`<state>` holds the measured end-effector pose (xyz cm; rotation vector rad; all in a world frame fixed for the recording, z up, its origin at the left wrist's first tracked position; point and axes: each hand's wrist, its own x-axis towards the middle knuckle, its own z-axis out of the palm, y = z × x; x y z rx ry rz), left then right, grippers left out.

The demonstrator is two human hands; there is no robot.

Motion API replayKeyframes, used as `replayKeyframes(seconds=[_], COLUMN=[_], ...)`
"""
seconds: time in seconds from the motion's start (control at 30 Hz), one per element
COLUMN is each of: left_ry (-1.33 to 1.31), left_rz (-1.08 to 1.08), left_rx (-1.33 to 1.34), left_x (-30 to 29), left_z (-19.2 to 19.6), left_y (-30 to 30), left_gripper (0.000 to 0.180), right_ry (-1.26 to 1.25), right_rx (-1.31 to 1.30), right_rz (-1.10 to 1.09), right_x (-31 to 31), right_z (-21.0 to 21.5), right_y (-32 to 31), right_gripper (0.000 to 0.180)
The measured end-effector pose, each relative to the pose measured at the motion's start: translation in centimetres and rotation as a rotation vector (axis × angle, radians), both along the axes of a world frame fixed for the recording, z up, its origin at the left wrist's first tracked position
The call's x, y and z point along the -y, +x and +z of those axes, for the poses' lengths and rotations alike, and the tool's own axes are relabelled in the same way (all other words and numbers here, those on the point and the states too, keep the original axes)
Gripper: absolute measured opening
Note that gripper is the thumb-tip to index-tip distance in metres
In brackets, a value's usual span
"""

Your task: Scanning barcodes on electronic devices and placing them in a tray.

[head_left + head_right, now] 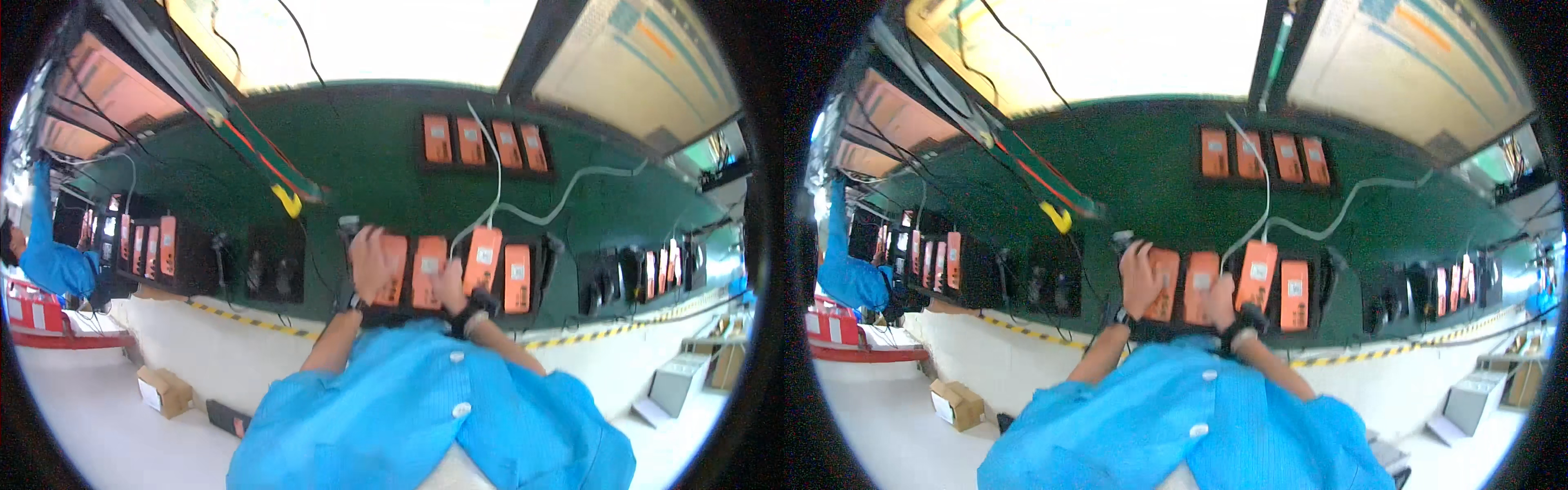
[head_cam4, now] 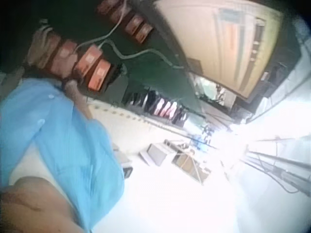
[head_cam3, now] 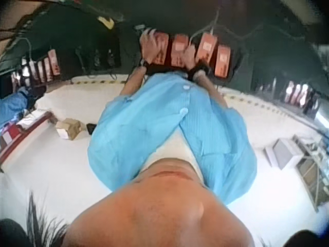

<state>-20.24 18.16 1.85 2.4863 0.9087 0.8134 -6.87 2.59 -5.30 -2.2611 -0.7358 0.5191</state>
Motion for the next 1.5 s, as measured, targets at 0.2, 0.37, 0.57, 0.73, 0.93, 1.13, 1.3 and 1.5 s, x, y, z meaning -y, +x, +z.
replayKeyframes(seconds=[0.2,0.37,0.57,0.73,0.93,1.13,1.3,1.5], left_ry=[-0.262,-0.764,-0.809,-0.817,-0.794,-0.797,-0.780,-0.799], left_rz=[-0.337,-0.560,-0.541,-0.549,-0.508,-0.501,-0.472,-0.474], left_rx=[0.134,0.030,-0.103,0.010,0.003,0.051,-0.045,-0.038], left_x=[1.9,3.0,4.6,5.3,5.7,6.0,6.1,6.0], left_z=[0.7,2.6,5.5,4.8,5.1,4.1,4.9,5.1], left_y=[4.7,4.2,2.6,1.6,1.2,1.0,1.1,0.5], left_gripper=[0.049,0.029,0.028,0.026,0.027,0.028,0.030,0.034], right_ry=[0.445,0.307,0.479,0.520,0.406,0.339,0.345,0.425], right_rx=[-0.388,-0.247,-0.236,-0.427,-0.312,-0.314,-0.183,-0.114], right_rz=[0.128,0.250,0.230,0.305,0.359,0.362,0.400,0.424], right_x=[2.7,4.6,4.1,2.3,2.5,2.5,2.5,2.2], right_z=[1.6,9.9,15.3,16.8,16.6,16.5,17.1,16.1], right_y=[0.9,2.3,4.8,3.3,2.3,1.9,1.4,1.4], right_gripper=[0.031,0.014,0.017,0.017,0.017,0.014,0.016,0.015])
